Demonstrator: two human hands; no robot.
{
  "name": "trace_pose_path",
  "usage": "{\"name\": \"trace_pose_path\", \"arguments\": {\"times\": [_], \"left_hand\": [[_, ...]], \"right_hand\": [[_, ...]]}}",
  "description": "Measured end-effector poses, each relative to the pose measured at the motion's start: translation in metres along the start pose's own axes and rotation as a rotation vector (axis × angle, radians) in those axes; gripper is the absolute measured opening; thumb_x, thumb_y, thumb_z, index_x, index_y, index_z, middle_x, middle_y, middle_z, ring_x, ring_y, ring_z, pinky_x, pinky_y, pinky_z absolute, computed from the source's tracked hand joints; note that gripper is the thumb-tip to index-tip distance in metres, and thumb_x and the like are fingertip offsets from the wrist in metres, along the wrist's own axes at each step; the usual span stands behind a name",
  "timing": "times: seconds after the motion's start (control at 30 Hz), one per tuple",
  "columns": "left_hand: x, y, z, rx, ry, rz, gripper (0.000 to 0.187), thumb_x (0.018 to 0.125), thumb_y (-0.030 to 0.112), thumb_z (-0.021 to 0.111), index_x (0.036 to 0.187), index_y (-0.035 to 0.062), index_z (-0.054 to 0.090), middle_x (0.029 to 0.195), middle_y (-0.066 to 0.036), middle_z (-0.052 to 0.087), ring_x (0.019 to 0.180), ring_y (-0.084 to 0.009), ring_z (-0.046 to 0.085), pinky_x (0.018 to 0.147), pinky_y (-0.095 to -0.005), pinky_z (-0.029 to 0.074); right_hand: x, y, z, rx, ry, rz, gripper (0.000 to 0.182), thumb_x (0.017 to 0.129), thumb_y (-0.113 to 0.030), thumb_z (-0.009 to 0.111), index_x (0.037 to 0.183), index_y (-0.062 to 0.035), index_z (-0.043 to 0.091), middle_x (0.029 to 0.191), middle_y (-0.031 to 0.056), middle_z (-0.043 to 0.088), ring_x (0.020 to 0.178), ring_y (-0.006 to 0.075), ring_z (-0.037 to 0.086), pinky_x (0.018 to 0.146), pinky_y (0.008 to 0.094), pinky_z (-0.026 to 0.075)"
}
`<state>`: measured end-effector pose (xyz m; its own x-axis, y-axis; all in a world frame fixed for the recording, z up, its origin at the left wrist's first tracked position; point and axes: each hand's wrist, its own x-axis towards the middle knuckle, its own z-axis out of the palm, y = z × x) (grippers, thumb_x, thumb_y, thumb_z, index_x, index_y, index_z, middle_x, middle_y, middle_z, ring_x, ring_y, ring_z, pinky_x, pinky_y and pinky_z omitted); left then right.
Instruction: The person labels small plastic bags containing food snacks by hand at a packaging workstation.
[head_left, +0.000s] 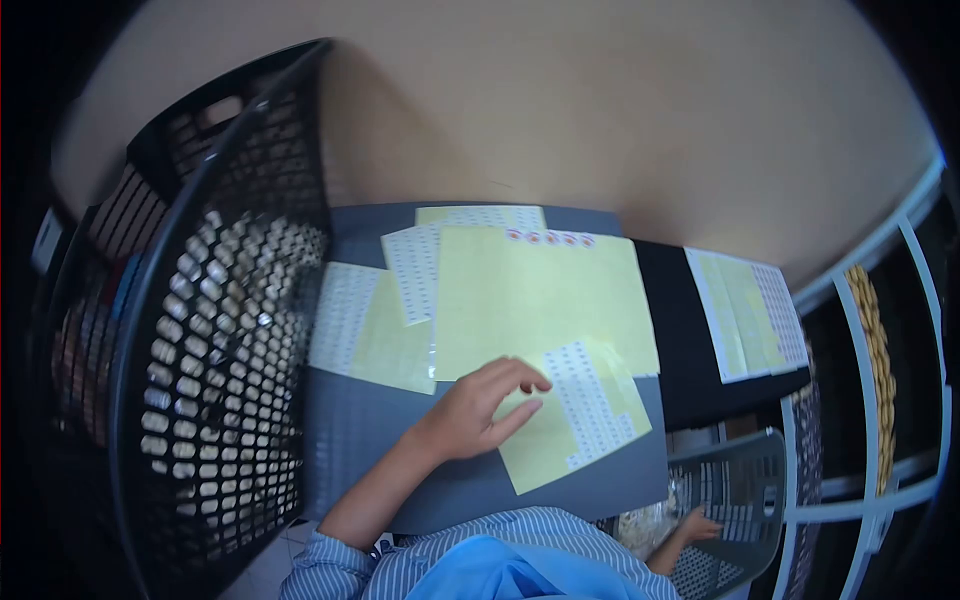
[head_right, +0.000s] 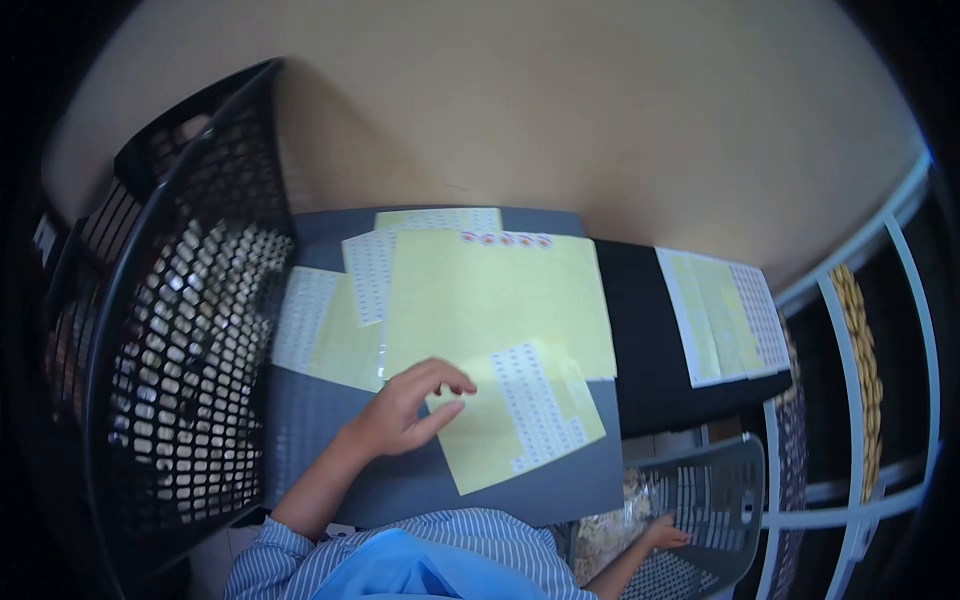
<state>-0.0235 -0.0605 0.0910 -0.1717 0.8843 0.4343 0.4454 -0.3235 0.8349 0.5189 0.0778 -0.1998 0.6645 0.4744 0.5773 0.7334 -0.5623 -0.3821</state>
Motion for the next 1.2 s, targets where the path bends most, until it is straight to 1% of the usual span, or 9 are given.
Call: {"name": "trace_pose_path", "arguments": {"times": [0.1, 0.2, 0.33, 0.7, 0.77, 0.9, 0.97, 1.07, 1.2], "left_hand": [[-0.046, 0.014, -0.021, 0.187, 0.004, -0.077, 0.018, 0.075, 0.005, 0.058, 0.092, 0.0017, 0.055, 0.087, -0.01, 0.057, 0.077, -0.0222, 0.056, 0.07, -0.0306, 0.045], [-0.103, 0.018, -0.029, 0.328, 0.22, -0.23, 0.018, 0.074, 0.004, 0.058, 0.092, 0.0017, 0.056, 0.086, -0.01, 0.057, 0.077, -0.0214, 0.056, 0.069, -0.0291, 0.045], [-0.165, 0.013, -0.022, 0.352, 0.502, -0.466, 0.017, 0.076, 0.004, 0.057, 0.092, 0.0006, 0.055, 0.086, -0.01, 0.057, 0.078, -0.0197, 0.057, 0.068, -0.0279, 0.045], [-0.188, 0.005, -0.015, 0.298, 0.74, -0.441, 0.01, 0.079, 0.002, 0.055, 0.088, 0.0007, 0.057, 0.083, -0.011, 0.058, 0.074, -0.0189, 0.059, 0.063, -0.0266, 0.046], [-0.186, 0.007, -0.014, 0.309, 0.755, -0.435, 0.01, 0.079, 0.002, 0.054, 0.088, 0.0015, 0.057, 0.083, -0.01, 0.058, 0.074, -0.0191, 0.059, 0.065, -0.0271, 0.046], [-0.182, 0.031, -0.03, 0.233, 0.681, -0.507, 0.012, 0.078, 0.005, 0.055, 0.089, 0.0015, 0.057, 0.082, -0.01, 0.058, 0.081, -0.0205, 0.058, 0.069, -0.03, 0.046], [-0.207, 0.043, -0.114, 0.244, 0.656, -0.261, 0.012, 0.08, 0.007, 0.054, 0.09, 0.002, 0.057, 0.081, -0.008, 0.057, 0.078, -0.0184, 0.056, 0.067, -0.0289, 0.045], [-0.233, 0.134, -0.502, 0.226, 0.538, 0.475, 0.012, 0.087, 0.013, 0.049, 0.093, 0.0038, 0.054, 0.078, -0.005, 0.054, 0.069, -0.0122, 0.051, 0.064, -0.0253, 0.042], [-0.222, 0.138, -0.494, 0.195, 0.543, 0.498, 0.012, 0.086, 0.013, 0.05, 0.093, 0.004, 0.054, 0.078, -0.005, 0.054, 0.07, -0.0124, 0.05, 0.064, -0.0256, 0.042]], "right_hand": [[0.078, -0.168, -0.084, 0.376, 0.225, -0.336, 0.058, 0.079, -0.023, 0.06, 0.125, 0.0022, 0.035, 0.12, 0.0202, 0.042, 0.108, 0.0351, 0.044, 0.093, 0.0412, 0.034], [0.063, -0.339, -0.188, 1.125, -0.037, -0.581, 0.038, 0.083, -0.001, 0.049, 0.12, 0.0003, 0.041, 0.122, 0.0164, 0.043, 0.108, 0.0251, 0.047, 0.092, 0.0348, 0.038], [-0.003, -0.485, -0.294, 1.398, -0.222, -1.254, 0.027, 0.077, 0.003, 0.052, 0.104, -0.0021, 0.054, 0.111, 0.0124, 0.051, 0.105, 0.0237, 0.048, 0.091, 0.0326, 0.037], [-0.19, -0.587, -0.586, 2.093, -0.42, -2.421, 0.028, 0.069, -0.006, 0.064, 0.097, -0.0046, 0.058, 0.095, 0.0107, 0.059, 0.093, 0.0239, 0.056, 0.078, 0.0326, 0.045], [-0.227, -0.583, -0.614, 1.875, -0.245, -2.74, 0.028, 0.073, -0.013, 0.059, 0.1, -0.0045, 0.058, 0.096, 0.0125, 0.059, 0.088, 0.027, 0.058, 0.076, 0.0347, 0.046], [-0.277, -0.56, -0.657, 0.963, -0.492, -3.116, 0.036, 0.078, -0.019, 0.059, 0.11, -0.0028, 0.052, 0.105, 0.0147, 0.056, 0.098, 0.027, 0.054, 0.086, 0.0372, 0.043], [-0.288, -0.544, -0.673, 0.654, -0.371, -3.186, 0.039, 0.078, -0.019, 0.059, 0.112, -0.0029, 0.051, 0.108, 0.0163, 0.055, 0.1, 0.028, 0.054, 0.086, 0.0374, 0.044], [-0.318, -0.529, -0.681, 0.228, -0.219, -3.304, 0.042, 0.076, -0.02, 0.061, 0.113, -0.0032, 0.05, 0.106, 0.0161, 0.056, 0.098, 0.0294, 0.054, 0.084, 0.0382, 0.045], [-0.37, -0.533, -0.65, -0.161, -0.192, -3.513, 0.045, 0.062, -0.016, 0.069, 0.104, -0.0077, 0.055, 0.093, 0.0129, 0.059, 0.087, 0.0301, 0.056, 0.072, 0.0401, 0.045]]}}
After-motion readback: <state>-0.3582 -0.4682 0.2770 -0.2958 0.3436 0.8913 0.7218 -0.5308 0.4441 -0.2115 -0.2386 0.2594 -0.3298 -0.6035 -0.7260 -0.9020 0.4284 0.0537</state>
